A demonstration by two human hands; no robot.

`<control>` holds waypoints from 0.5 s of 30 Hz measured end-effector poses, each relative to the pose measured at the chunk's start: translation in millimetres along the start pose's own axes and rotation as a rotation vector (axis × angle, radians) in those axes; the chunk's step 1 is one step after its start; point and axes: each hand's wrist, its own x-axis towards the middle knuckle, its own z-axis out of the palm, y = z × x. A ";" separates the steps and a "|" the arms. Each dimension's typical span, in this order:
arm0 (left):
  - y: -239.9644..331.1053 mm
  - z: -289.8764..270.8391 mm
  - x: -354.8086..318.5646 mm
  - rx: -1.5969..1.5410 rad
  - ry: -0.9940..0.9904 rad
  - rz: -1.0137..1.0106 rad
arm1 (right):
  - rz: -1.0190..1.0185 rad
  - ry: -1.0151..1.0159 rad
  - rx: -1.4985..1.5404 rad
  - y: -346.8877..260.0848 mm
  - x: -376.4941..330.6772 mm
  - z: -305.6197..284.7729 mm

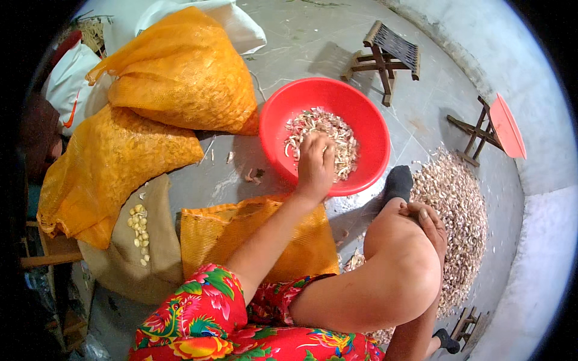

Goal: The person peels garlic cloves by hand, sitting on the floor with a large pile of cloves and placing the peeled ones into a red basin.

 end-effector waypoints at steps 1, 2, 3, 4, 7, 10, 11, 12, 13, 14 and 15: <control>4.0 -6.8 -12.3 -0.003 0.089 0.048 | 0.000 0.027 -0.025 -1.9 -1.7 0.6; 1.1 -22.2 -25.2 -0.012 0.077 0.012 | -0.013 0.014 -0.060 0.0 -0.4 1.9; -2.0 -37.0 -36.4 -0.022 0.066 -0.025 | -0.010 0.010 -0.052 5.2 1.9 5.4; -3.6 -49.7 -46.1 -0.003 0.053 0.010 | -0.004 0.015 -0.050 6.1 1.2 11.2; -15.0 -94.0 -67.9 0.074 0.026 0.078 | 0.032 -0.007 -0.097 10.7 9.8 29.7; -46.7 -144.2 -96.2 0.306 -0.069 0.021 | 0.040 -0.005 -0.182 5.9 20.4 45.1; -60.1 -154.8 -113.1 0.472 -0.155 -0.038 | 0.032 0.024 -0.210 -3.3 19.0 49.0; -74.6 -170.5 -128.1 0.527 -0.218 -0.058 | 0.037 0.014 -0.218 -3.0 24.7 60.2; -89.2 -178.0 -142.8 0.563 -0.287 -0.074 | 0.043 0.018 -0.228 -6.0 26.4 69.6; -97.0 -174.6 -150.7 0.584 -0.361 -0.084 | 0.044 0.039 -0.240 -11.0 25.4 76.2; -97.5 -174.7 -151.9 0.594 -0.366 -0.089 | 0.082 0.037 -0.177 -8.8 27.1 81.8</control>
